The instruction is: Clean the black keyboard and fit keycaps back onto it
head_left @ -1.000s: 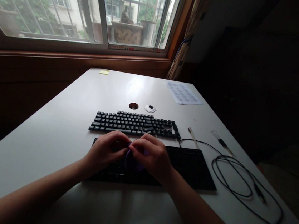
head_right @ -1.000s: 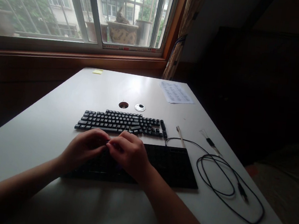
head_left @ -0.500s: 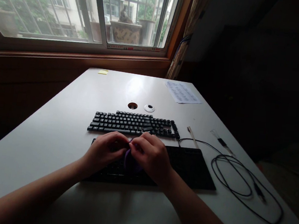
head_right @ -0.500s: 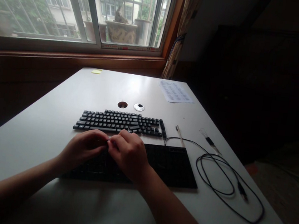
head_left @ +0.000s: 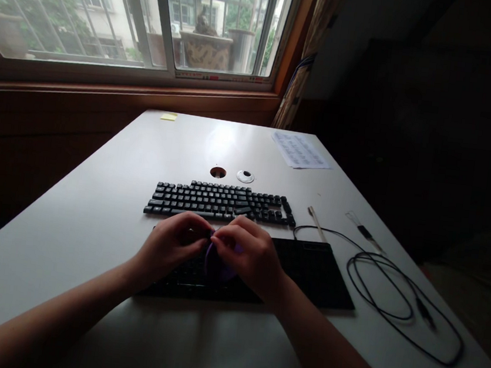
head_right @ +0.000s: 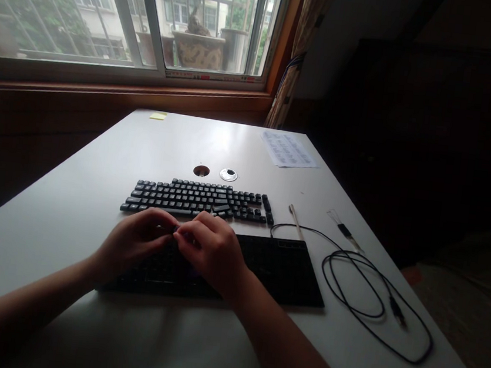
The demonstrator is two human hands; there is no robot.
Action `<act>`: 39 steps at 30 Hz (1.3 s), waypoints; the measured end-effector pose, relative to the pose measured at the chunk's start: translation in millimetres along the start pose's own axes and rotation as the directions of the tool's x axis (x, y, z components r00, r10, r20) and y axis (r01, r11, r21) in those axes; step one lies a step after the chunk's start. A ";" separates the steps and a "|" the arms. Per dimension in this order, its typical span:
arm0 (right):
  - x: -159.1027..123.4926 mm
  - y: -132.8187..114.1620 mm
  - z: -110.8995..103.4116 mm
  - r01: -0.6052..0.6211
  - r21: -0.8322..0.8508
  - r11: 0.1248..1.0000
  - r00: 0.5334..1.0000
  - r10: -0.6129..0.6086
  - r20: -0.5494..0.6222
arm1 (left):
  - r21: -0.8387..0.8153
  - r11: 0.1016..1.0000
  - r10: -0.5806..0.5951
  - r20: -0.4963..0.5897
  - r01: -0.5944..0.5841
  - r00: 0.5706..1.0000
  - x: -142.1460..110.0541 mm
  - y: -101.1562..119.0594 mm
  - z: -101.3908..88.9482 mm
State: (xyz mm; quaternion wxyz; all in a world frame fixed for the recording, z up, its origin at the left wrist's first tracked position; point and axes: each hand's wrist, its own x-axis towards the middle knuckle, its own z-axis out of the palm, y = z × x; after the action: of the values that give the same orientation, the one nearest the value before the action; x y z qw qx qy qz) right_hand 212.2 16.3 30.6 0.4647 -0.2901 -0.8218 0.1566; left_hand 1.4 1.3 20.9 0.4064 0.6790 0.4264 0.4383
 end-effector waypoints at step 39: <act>4.9 4.2 2.4 -0.222 0.249 0.943 0.969 0.242 -0.052 | -0.319 0.917 -0.252 0.002 0.240 0.968 6.2 -0.8 -4.3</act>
State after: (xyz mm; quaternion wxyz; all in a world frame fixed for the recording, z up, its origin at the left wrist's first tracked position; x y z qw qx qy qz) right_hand 209.6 22.7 30.5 0.5081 -0.3324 -0.7371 0.2967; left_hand -1.3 8.1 23.0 0.5534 0.5372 0.4402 0.4598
